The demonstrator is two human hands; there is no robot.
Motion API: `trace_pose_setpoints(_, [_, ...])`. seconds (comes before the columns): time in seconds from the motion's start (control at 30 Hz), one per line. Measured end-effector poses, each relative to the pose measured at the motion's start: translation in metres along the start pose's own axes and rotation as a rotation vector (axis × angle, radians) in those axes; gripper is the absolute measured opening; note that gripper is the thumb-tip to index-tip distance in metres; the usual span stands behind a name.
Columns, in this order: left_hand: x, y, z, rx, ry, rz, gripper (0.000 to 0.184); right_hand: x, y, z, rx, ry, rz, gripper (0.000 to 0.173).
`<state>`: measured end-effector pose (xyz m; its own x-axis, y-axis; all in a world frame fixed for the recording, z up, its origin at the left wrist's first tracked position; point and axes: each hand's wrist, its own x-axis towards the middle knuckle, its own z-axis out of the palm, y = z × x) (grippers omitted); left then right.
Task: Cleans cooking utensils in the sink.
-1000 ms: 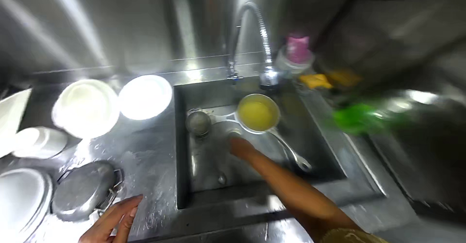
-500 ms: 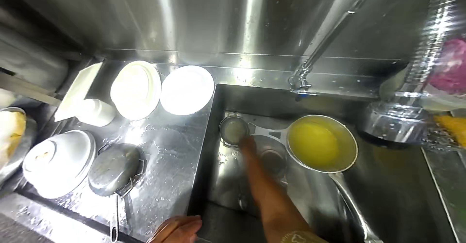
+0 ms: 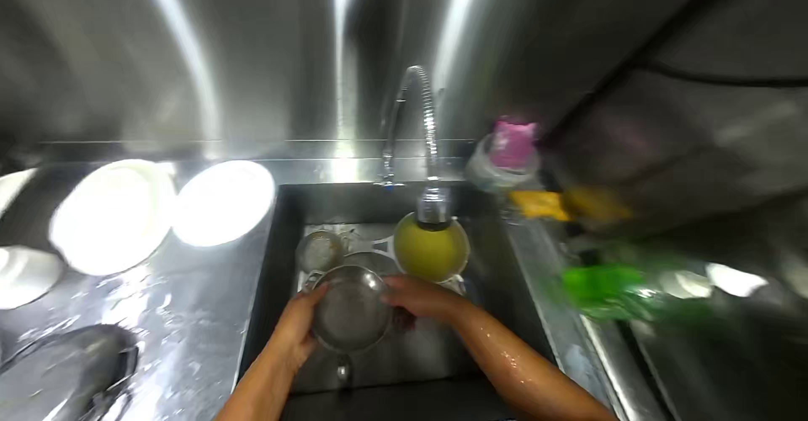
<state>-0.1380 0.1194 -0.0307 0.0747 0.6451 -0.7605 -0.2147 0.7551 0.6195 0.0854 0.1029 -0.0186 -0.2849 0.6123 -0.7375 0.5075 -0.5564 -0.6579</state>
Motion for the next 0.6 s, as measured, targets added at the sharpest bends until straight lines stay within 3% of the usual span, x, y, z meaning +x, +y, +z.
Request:
trace_pose_setpoints(0.03, [-0.001, -0.007, 0.009, -0.025, 0.017, 0.071, 0.026, -0.016, -0.006, -0.017, -0.116, 0.122, -0.022, 0.04])
trace_pose_setpoints(0.07, [-0.002, -0.011, 0.017, -0.028, 0.027, 0.142, 0.026, -0.03, -0.009, -0.037, -0.209, 0.358, -0.06, 0.037])
trace_pose_setpoints(0.13, [-0.003, -0.016, 0.029, 0.002, 0.029, 0.255, 0.026, -0.04, -0.003, -0.09, -0.343, 1.007, -0.169, 0.036])
trace_pose_setpoints(0.2, [-0.003, -0.018, 0.035, 0.061, 0.014, 0.346, 0.027, -0.025, 0.006, -0.153, -0.406, 1.436, -0.243, 0.053])
trace_pose_setpoints(0.23, [-0.002, -0.02, 0.036, 0.1, 0.002, 0.397, 0.029, -0.016, 0.007, -0.181, -0.406, 1.513, -0.229, 0.059])
trace_pose_setpoints(0.33, [0.001, -0.027, 0.04, 0.189, 0.054, 0.528, 0.026, 0.004, -0.009, -0.222, -0.336, 1.46, 0.054, 0.064])
trace_pose_setpoints(0.47, [-0.001, -0.028, 0.048, 0.154, 0.174, 0.616, 0.021, 0.014, -0.032, -0.219, -0.224, 1.392, 0.28, 0.065])
trace_pose_setpoints(0.6, [0.004, -0.018, 0.061, 0.042, 0.129, 0.746, 0.024, 0.016, -0.03, -0.221, -0.162, 1.405, 0.289, 0.055])
